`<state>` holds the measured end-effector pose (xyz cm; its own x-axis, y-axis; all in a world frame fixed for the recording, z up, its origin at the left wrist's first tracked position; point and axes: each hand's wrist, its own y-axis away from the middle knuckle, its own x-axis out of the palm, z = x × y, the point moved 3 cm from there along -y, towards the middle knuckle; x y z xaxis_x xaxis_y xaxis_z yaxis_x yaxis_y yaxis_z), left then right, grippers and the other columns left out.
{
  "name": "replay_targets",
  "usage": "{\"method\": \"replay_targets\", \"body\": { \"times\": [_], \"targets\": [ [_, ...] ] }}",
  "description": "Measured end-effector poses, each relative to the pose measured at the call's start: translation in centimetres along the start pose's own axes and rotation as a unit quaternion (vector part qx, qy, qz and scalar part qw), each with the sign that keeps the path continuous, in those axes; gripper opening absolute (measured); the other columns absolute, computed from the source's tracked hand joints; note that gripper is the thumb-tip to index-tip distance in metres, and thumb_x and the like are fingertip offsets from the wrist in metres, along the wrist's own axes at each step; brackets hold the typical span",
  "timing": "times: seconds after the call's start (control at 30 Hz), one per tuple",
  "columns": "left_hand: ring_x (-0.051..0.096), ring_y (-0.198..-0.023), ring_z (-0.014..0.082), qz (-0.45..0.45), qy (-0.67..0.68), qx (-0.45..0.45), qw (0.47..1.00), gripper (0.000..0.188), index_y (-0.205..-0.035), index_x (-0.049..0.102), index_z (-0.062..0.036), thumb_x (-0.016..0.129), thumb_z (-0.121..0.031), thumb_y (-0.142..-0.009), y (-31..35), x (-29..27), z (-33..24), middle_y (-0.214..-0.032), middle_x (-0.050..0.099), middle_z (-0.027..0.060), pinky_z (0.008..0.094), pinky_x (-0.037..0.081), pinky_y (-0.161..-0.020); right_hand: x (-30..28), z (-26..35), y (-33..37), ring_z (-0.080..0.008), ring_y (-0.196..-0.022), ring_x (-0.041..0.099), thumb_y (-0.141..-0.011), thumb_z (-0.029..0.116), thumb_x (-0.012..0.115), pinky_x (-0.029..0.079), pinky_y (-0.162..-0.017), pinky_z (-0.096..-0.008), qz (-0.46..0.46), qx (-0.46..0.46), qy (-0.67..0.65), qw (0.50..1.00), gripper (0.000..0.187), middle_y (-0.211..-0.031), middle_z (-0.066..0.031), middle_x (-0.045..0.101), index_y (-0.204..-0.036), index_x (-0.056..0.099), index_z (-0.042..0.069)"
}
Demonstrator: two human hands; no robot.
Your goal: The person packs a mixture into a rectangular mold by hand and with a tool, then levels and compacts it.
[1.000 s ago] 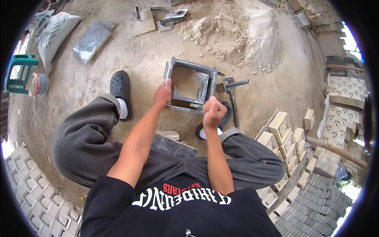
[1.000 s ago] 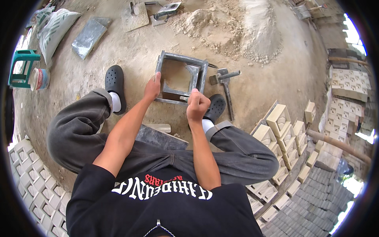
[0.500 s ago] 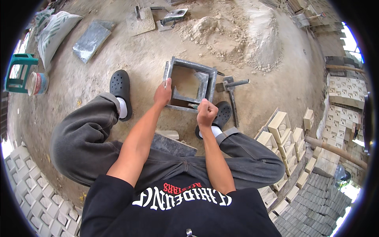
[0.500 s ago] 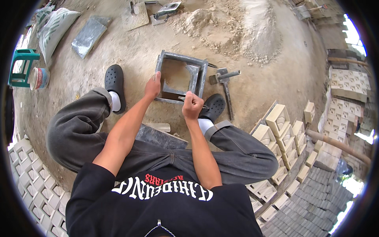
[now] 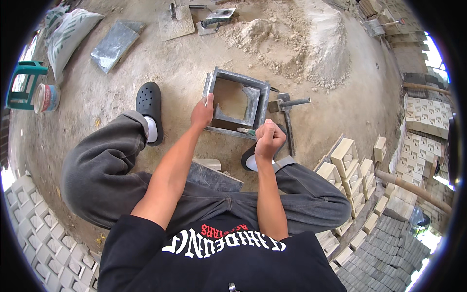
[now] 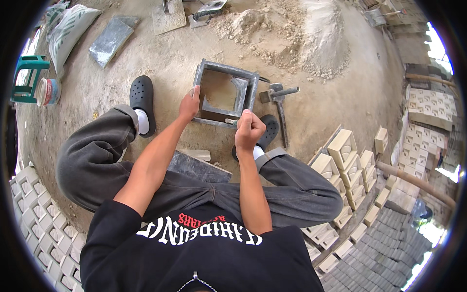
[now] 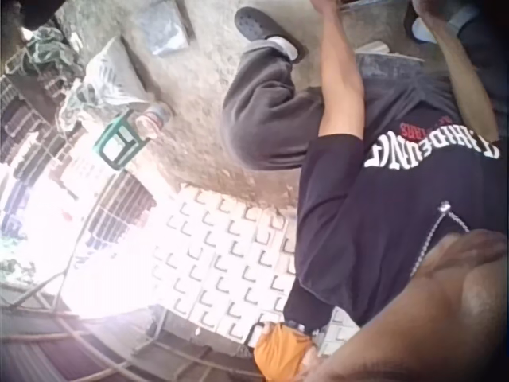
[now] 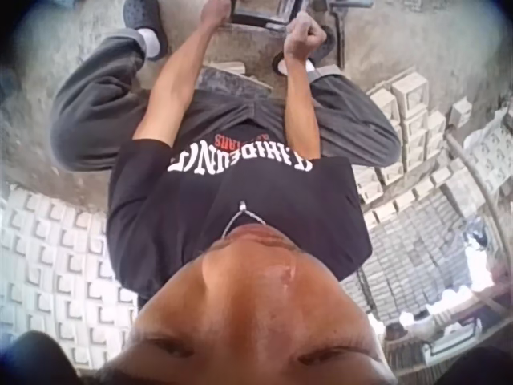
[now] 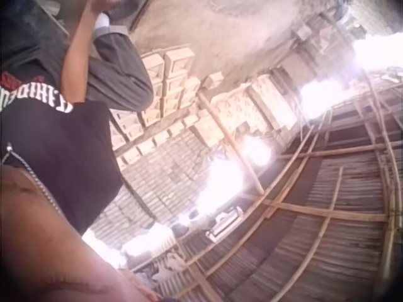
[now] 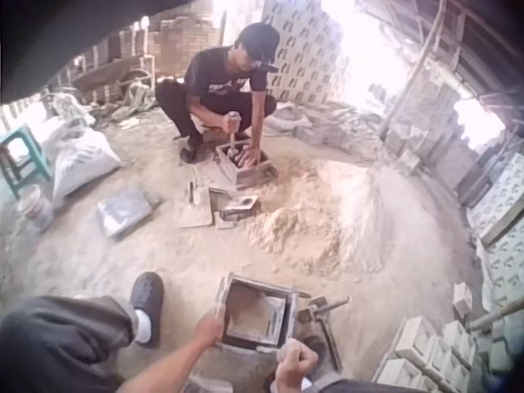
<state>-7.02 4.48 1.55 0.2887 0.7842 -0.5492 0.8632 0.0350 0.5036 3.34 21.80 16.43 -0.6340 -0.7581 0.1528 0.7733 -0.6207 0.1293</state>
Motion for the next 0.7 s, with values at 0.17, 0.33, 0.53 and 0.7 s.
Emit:
{"method": "replay_targets", "body": {
  "times": [0.17,0.33,0.53,0.7],
  "targets": [
    [0.057,-0.106,0.0407,0.015,0.002,-0.001,1.0,0.068,-0.121,0.059,-0.0072,0.028,-0.06,-0.093,0.1,0.1,-0.1,-0.109,0.062,0.0244,0.046,0.043,-0.091,-0.2,-3.2,-0.2,-0.0043,-0.048,0.03,-0.089,0.009,0.05,0.021,-0.044,-0.0267,0.022,-0.07,0.136,0.988,0.038,-0.05,0.0043,0.034,-0.054,0.035,0.002],
    [0.056,-0.107,0.0402,0.023,-0.011,-0.013,1.0,0.069,-0.122,0.058,-0.0071,0.028,-0.061,-0.092,0.1,0.0,-0.1,-0.111,0.061,0.0244,0.0457,0.043,-0.092,0.0,-0.4,0.3,-0.0052,-0.042,0.028,-0.091,0.007,0.046,0.019,-0.042,-0.0258,0.009,-0.047,-0.002,0.999,0.042,-0.048,0.0035,0.034,-0.051,0.033,0.007],
    [0.056,-0.108,0.0398,0.014,0.006,-0.003,1.0,0.069,-0.122,0.058,-0.0074,0.028,-0.061,-0.092,-0.2,0.0,0.1,-0.112,0.061,0.0247,0.0456,0.042,-0.092,0.7,0.3,-0.4,-0.0045,-0.043,0.025,-0.091,0.006,0.044,0.018,-0.042,-0.0253,0.025,-0.045,0.017,0.999,0.042,-0.05,0.0044,0.029,-0.052,0.03,0.006],
    [0.056,-0.109,0.0395,0.034,-0.003,-0.012,0.999,0.068,-0.123,0.058,-0.0087,0.028,-0.062,-0.092,0.3,0.6,-0.5,-0.112,0.061,0.0242,0.0454,0.042,-0.093,-1.7,-2.4,-0.4,-0.0046,-0.043,0.025,-0.09,0.006,0.046,0.017,-0.042,-0.0251,0.008,-0.042,0.082,0.996,0.042,-0.05,0.0043,0.03,-0.054,0.026,0.009]
  ]
}}
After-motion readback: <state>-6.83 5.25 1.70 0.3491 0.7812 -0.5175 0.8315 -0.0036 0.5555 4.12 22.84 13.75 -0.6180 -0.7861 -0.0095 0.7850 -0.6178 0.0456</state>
